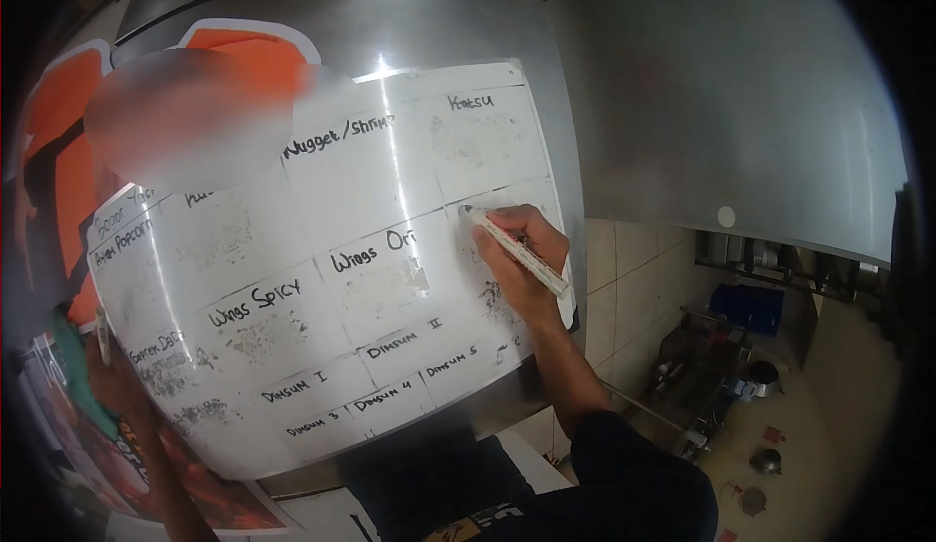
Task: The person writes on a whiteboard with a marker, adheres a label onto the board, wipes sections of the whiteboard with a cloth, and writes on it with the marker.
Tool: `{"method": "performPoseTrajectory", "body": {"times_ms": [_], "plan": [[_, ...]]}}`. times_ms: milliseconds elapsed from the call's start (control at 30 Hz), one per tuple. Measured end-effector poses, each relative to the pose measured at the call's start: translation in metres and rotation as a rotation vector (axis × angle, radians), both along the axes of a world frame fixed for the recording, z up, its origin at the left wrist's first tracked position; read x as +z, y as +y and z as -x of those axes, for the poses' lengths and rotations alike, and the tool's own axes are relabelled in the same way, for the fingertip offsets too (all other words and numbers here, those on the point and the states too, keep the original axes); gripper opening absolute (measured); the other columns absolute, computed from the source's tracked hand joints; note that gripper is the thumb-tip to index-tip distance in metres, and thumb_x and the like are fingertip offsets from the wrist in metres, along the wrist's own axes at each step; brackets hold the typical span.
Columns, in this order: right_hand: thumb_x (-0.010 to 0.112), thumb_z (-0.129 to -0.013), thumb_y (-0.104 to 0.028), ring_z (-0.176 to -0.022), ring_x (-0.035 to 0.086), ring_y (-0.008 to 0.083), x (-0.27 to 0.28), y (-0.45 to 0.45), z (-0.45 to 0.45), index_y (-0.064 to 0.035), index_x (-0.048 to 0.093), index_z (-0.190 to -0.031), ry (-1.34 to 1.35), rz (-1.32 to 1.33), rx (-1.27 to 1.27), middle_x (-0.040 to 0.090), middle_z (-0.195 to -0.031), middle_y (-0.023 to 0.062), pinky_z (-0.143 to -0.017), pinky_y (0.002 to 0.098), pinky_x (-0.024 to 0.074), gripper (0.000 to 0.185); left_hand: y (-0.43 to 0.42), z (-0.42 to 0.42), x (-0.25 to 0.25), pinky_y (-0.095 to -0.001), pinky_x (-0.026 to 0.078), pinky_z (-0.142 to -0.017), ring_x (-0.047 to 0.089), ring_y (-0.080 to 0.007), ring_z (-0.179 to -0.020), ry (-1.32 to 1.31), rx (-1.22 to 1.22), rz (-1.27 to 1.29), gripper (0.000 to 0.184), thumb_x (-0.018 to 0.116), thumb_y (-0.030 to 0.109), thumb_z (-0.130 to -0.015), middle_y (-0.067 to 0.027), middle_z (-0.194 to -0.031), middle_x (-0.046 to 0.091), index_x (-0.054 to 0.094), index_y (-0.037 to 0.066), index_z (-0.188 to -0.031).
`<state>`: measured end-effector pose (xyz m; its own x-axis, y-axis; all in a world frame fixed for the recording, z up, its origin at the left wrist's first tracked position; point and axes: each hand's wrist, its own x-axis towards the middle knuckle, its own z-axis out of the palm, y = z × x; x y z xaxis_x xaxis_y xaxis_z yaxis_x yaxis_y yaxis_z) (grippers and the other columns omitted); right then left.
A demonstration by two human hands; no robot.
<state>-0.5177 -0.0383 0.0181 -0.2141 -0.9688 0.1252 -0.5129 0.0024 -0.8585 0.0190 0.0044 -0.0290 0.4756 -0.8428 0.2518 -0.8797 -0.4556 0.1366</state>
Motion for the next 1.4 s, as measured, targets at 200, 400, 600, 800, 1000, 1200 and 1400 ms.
{"method": "performPoseTrajectory", "body": {"times_ms": [200, 400, 600, 800, 1000, 1200, 1400], "plan": [[0.073, -0.077, -0.001, -0.069, 0.063, 0.0124, -0.004, -0.001, 0.002, 0.0005, 0.063, -0.086, 0.027, 0.032, 0.024, 0.067, -0.082, 0.0109, -0.061, 0.0234, 0.0505, 0.014, 0.002, 0.0, 0.001, -0.044, 0.048, -0.073, 0.065, -0.0386, -0.085, 0.063, -0.037, 0.017, 0.035, 0.052, 0.031, -0.096, -0.0194, -0.097, 0.068, 0.063, 0.006, -0.118], [0.073, -0.076, -0.001, -0.068, 0.063, 0.0127, 0.0, -0.002, -0.001, -0.0003, 0.062, -0.085, 0.072, 0.05, 0.034, 0.066, -0.08, 0.0105, -0.06, 0.0235, 0.0502, 0.014, -0.001, 0.007, 0.007, -0.0427, 0.048, -0.075, 0.065, -0.037, -0.088, 0.092, -0.002, 0.0, 0.034, 0.052, 0.028, -0.096, -0.019, -0.1, 0.068, 0.063, 0.005, -0.118], [0.073, -0.076, -0.002, -0.065, 0.063, 0.0122, -0.002, -0.002, 0.0, -0.0006, 0.063, -0.085, 0.11, 0.044, 0.022, 0.066, -0.078, 0.0098, -0.057, 0.0233, 0.05, 0.014, -0.001, 0.008, 0.007, -0.0414, 0.05, -0.078, 0.066, -0.0341, -0.091, 0.103, 0.042, -0.025, 0.036, 0.053, 0.032, -0.095, -0.0162, -0.104, 0.068, 0.064, 0.006, -0.118], [0.074, -0.076, -0.003, -0.065, 0.063, 0.0124, 0.0, -0.002, -0.002, -0.0004, 0.064, -0.085, 0.114, 0.016, 0.012, 0.066, -0.078, 0.0098, -0.057, 0.0231, 0.0501, 0.013, 0.004, -0.003, -0.001, -0.0407, 0.05, -0.077, 0.066, -0.0336, -0.09, 0.064, -0.003, -0.005, 0.035, 0.055, 0.031, -0.095, -0.0161, -0.105, 0.069, 0.064, 0.005, -0.117], [0.074, -0.076, -0.004, -0.068, 0.064, 0.0135, 0.0, -0.002, -0.001, -0.0005, 0.064, -0.086, 0.091, -0.017, 0.017, 0.067, -0.079, 0.0107, -0.061, 0.0239, 0.0508, 0.015, -0.002, 0.009, 0.007, -0.0409, 0.05, -0.074, 0.067, -0.0332, -0.087, 0.125, 0.042, -0.009, 0.035, 0.055, 0.03, -0.095, -0.0159, -0.1, 0.069, 0.065, 0.006, -0.117], [0.075, -0.075, -0.004, -0.071, 0.065, 0.0154, 0.0, -0.001, 0.001, -0.0007, 0.064, -0.087, 0.043, -0.012, 0.045, 0.068, -0.082, 0.0118, -0.063, 0.0251, 0.0514, 0.016, 0.001, 0.003, 0.004, -0.0417, 0.05, -0.071, 0.067, -0.0344, -0.082, 0.045, -0.005, -0.007, 0.034, 0.055, 0.031, -0.095, -0.0156, -0.097, 0.069, 0.064, 0.006, -0.116], [0.074, -0.075, -0.003, -0.075, 0.067, 0.0175, -0.002, 0.0, 0.003, -0.0005, 0.063, -0.087, 0.035, -0.016, 0.032, 0.069, -0.085, 0.0137, -0.067, 0.0267, 0.0531, 0.016, 0.0, 0.003, 0.002, -0.0424, 0.05, -0.07, 0.066, -0.0352, -0.082, 0.1, 0.008, -0.009, 0.034, 0.053, 0.031, -0.096, -0.0162, -0.096, 0.069, 0.064, 0.007, -0.116]]}}
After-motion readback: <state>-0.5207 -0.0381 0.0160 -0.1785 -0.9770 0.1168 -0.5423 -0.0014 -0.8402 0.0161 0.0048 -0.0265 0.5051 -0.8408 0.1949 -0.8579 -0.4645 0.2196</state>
